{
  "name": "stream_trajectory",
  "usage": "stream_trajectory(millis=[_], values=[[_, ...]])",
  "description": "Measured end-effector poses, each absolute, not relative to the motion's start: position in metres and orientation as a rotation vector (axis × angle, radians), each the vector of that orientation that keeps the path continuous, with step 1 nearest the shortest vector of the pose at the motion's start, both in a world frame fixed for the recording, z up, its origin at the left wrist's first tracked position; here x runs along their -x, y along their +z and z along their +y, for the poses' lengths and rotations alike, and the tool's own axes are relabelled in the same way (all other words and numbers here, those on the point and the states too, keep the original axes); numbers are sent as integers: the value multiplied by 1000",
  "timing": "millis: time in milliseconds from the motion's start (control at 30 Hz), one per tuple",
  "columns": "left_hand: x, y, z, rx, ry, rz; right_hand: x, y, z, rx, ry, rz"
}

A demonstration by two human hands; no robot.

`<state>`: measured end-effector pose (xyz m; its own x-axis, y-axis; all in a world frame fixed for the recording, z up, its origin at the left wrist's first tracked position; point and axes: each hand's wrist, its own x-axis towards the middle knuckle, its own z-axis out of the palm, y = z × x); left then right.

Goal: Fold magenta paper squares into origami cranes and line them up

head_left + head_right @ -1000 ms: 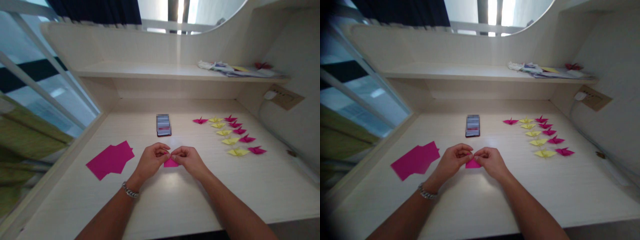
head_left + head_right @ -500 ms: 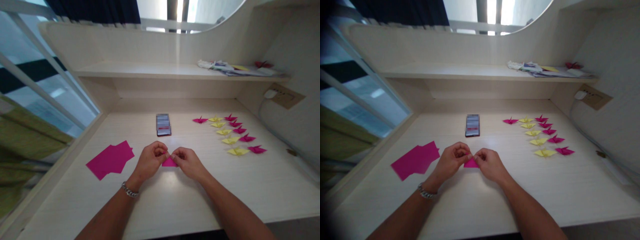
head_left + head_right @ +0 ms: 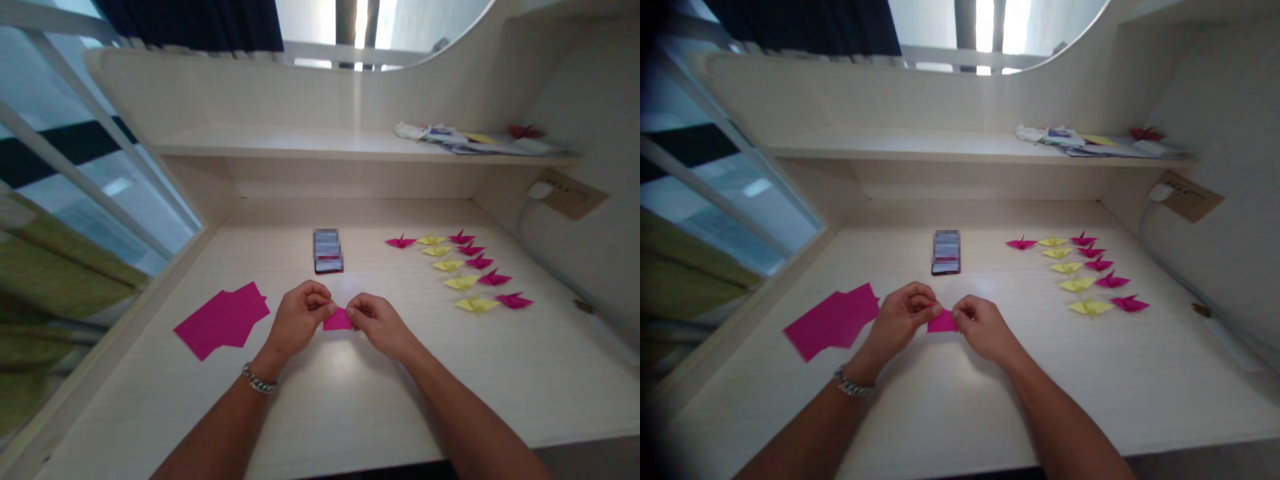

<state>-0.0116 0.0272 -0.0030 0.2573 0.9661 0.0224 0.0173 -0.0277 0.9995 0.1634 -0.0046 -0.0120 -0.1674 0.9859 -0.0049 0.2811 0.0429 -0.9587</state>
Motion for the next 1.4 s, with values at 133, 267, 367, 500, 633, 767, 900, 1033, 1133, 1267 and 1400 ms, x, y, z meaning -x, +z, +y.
stream_trajectory(millis=[133, 267, 367, 500, 633, 767, 900, 1033, 1133, 1267, 1400], values=[[10, 0, 26, -1348, 972, 1002, -162, -9, -5, 1298, 1139, -1589], [11, 4, 26, -1258, 935, 910, -165, -10, -3, 1275, 1180, -1559], [13, 6, 27, -1223, 981, 916, -167, -13, -2, 1267, 1208, -1508], [13, 6, 28, -1414, 899, 1040, -168, -13, -2, 1270, 1197, -1483], [10, 4, 26, -1657, 795, 1068, -167, -9, -4, 1311, 1120, -1554], [7, 0, 22, -1742, 786, 1060, -163, -5, -7, 1362, 1027, -1659], [7, -4, 21, -1725, 789, 1058, -164, -3, -6, 1401, 1053, -1638], [17, 1, 28, -1640, 889, 1143, -176, -6, -2, 1435, 1166, -1567], [25, 6, 34, -1566, 1021, 1219, -184, -7, 1, 1415, 1242, -1466], [21, 5, 33, -1567, 993, 1166, -178, -6, 3, 1264, 1283, -1335], [12, 3, 27, -1652, 877, 1119, -169, -9, 1, 1268, 1203, -1425]])
